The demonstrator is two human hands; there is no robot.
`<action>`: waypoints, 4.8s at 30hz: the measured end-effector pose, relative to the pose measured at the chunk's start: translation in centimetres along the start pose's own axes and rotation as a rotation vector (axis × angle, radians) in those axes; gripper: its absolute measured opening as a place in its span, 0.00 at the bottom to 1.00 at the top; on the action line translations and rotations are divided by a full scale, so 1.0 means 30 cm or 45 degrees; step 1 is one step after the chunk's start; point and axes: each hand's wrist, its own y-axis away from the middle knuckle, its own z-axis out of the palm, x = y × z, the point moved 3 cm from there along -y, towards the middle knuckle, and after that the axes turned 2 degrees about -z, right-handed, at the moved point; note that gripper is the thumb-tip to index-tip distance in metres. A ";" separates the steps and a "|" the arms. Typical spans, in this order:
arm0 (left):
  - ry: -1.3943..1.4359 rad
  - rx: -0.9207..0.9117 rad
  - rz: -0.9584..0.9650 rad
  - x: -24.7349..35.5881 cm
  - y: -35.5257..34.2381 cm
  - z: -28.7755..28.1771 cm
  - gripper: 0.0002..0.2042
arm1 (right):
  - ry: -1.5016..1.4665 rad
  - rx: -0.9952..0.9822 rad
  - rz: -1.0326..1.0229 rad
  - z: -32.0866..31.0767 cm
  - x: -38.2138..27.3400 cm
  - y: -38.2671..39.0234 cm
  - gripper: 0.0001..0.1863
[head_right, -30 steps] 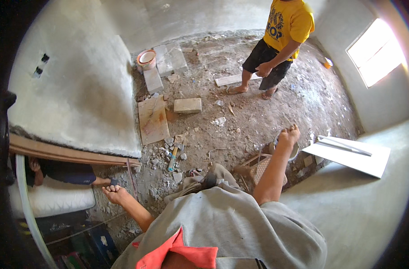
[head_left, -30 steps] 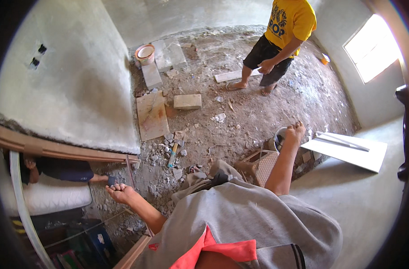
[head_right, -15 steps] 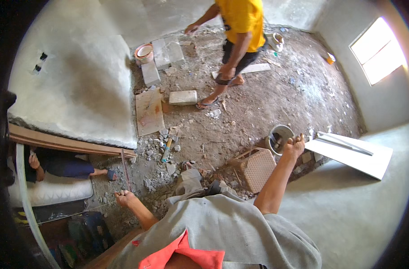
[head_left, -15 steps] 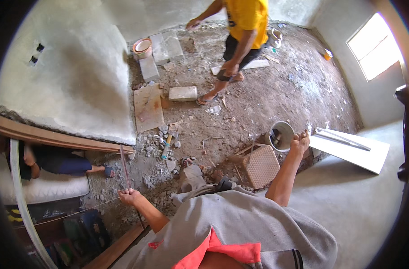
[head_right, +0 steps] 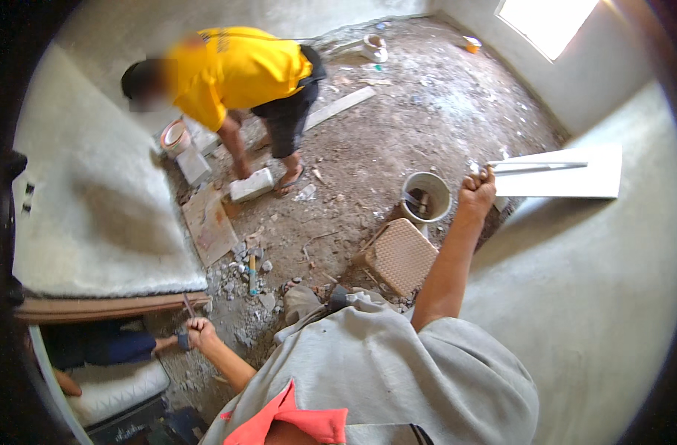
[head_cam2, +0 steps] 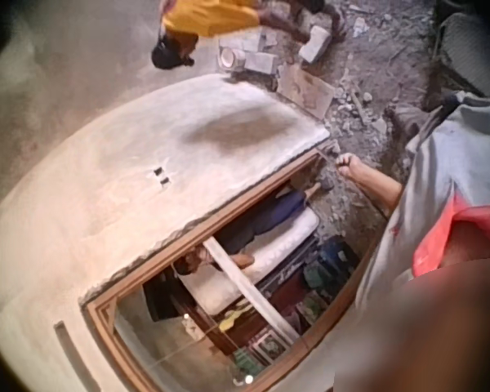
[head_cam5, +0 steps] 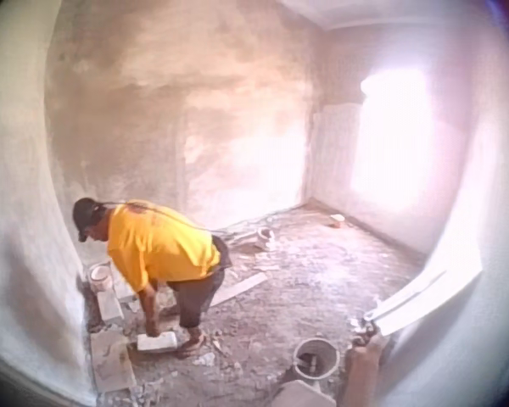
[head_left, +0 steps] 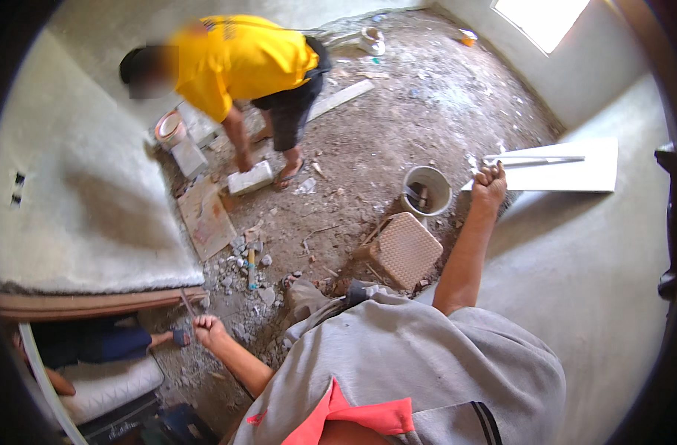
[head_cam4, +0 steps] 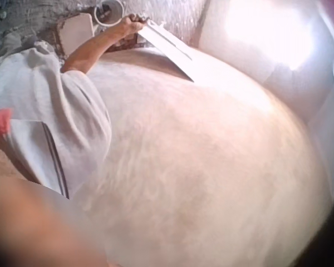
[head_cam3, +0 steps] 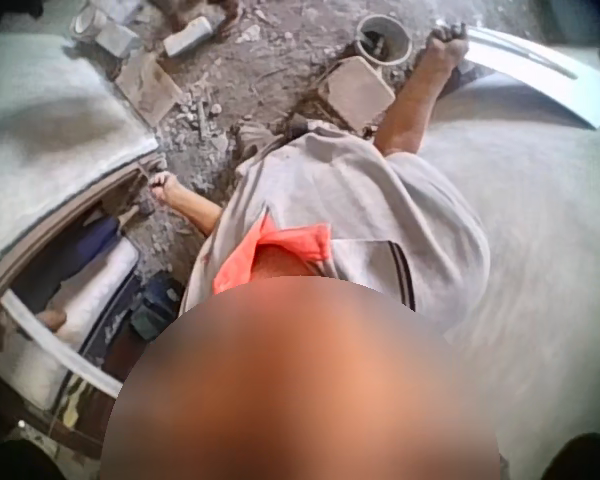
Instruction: The person secures a wooden door frame to a wall using wire and pliers. They wrap wire around the frame and tighten it with pliers while another person holds the frame in place.
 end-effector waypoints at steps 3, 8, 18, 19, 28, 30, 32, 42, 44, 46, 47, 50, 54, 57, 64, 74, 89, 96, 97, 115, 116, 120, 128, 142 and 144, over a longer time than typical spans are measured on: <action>-0.164 0.219 0.230 0.035 0.005 -0.058 0.18 | 0.024 -0.118 0.033 -0.006 -0.017 -0.002 0.05; -0.293 0.098 0.395 0.140 -0.011 -0.076 0.16 | 0.172 -0.099 -0.091 0.006 0.024 0.057 0.04; -0.698 -0.632 0.363 -0.659 0.235 0.773 0.07 | 0.899 -0.984 0.136 0.522 0.513 0.596 0.08; -0.888 -0.671 0.392 -0.790 0.288 0.833 0.07 | 0.995 -1.144 0.149 0.559 0.573 0.717 0.07; -0.738 -0.827 0.104 -1.148 0.498 1.015 0.09 | 1.247 -1.739 -0.325 0.634 0.758 1.250 0.08; -0.750 -0.855 0.120 -1.138 0.509 1.010 0.08 | 1.262 -1.708 -0.283 0.613 0.774 1.267 0.08; -0.725 -0.882 0.067 -1.132 0.519 1.000 0.08 | 1.178 -1.728 -0.327 0.598 0.784 1.283 0.08; -0.479 -0.804 -0.100 -1.087 0.493 0.937 0.08 | 1.230 -1.743 -0.145 0.556 0.822 1.318 0.08; -0.464 -0.757 -0.102 -1.084 0.482 0.922 0.09 | 1.234 -1.731 -0.136 0.550 0.824 1.323 0.08; -0.466 -0.743 -0.099 -1.081 0.476 0.911 0.09 | 1.241 -1.737 -0.140 0.544 0.825 1.327 0.08; -0.475 -0.753 -0.096 -1.081 0.476 0.906 0.09 | 1.241 -1.744 -0.149 0.542 0.825 1.330 0.08; -0.500 -0.777 -0.102 -1.079 0.478 0.895 0.09 | 1.238 -1.754 -0.156 0.537 0.832 1.335 0.08; -0.537 -0.776 0.020 -1.046 0.460 0.897 0.10 | 1.289 -1.858 -0.196 0.540 0.842 1.326 0.09; -0.438 -0.767 0.169 -0.931 0.385 0.936 0.08 | 1.412 -2.038 0.054 0.517 0.842 1.281 0.10; 0.076 -0.799 0.140 -0.424 0.176 1.005 0.07 | 1.746 -2.458 0.037 0.369 0.777 1.091 0.10; 0.168 -0.867 0.187 -0.118 0.176 1.044 0.08 | 1.275 -2.441 0.303 0.191 0.720 1.173 0.06; 0.148 -0.911 0.185 -0.035 0.128 1.043 0.09 | 1.201 -2.103 1.082 0.090 0.688 1.170 0.08; -0.007 -0.734 0.383 0.023 0.134 1.084 0.09 | 1.719 -2.565 0.760 0.120 0.632 1.213 0.10; -0.089 -0.721 0.423 0.022 0.136 1.092 0.09 | 1.705 -2.591 0.714 0.128 0.623 1.225 0.10; -0.115 -0.500 0.416 -0.036 0.113 1.103 0.10 | 1.466 -2.438 0.822 0.064 0.596 1.195 0.07; -0.149 -0.494 0.426 -0.038 0.105 1.091 0.10 | 1.468 -2.497 0.731 0.069 0.585 1.206 0.06; -0.111 -0.396 0.477 -0.055 0.085 1.047 0.10 | 1.495 -2.597 0.557 0.093 0.564 1.223 0.06; -0.186 -0.692 0.345 -0.135 0.117 1.110 0.05 | 1.489 -1.899 1.644 0.063 0.637 1.172 0.21; -0.210 -0.709 0.369 -0.178 0.108 1.091 0.05 | 1.527 -1.587 1.862 -0.123 0.708 1.097 0.16; -0.229 -0.663 0.395 -0.187 0.107 1.097 0.04 | 1.579 -1.612 1.781 -0.123 0.708 1.100 0.14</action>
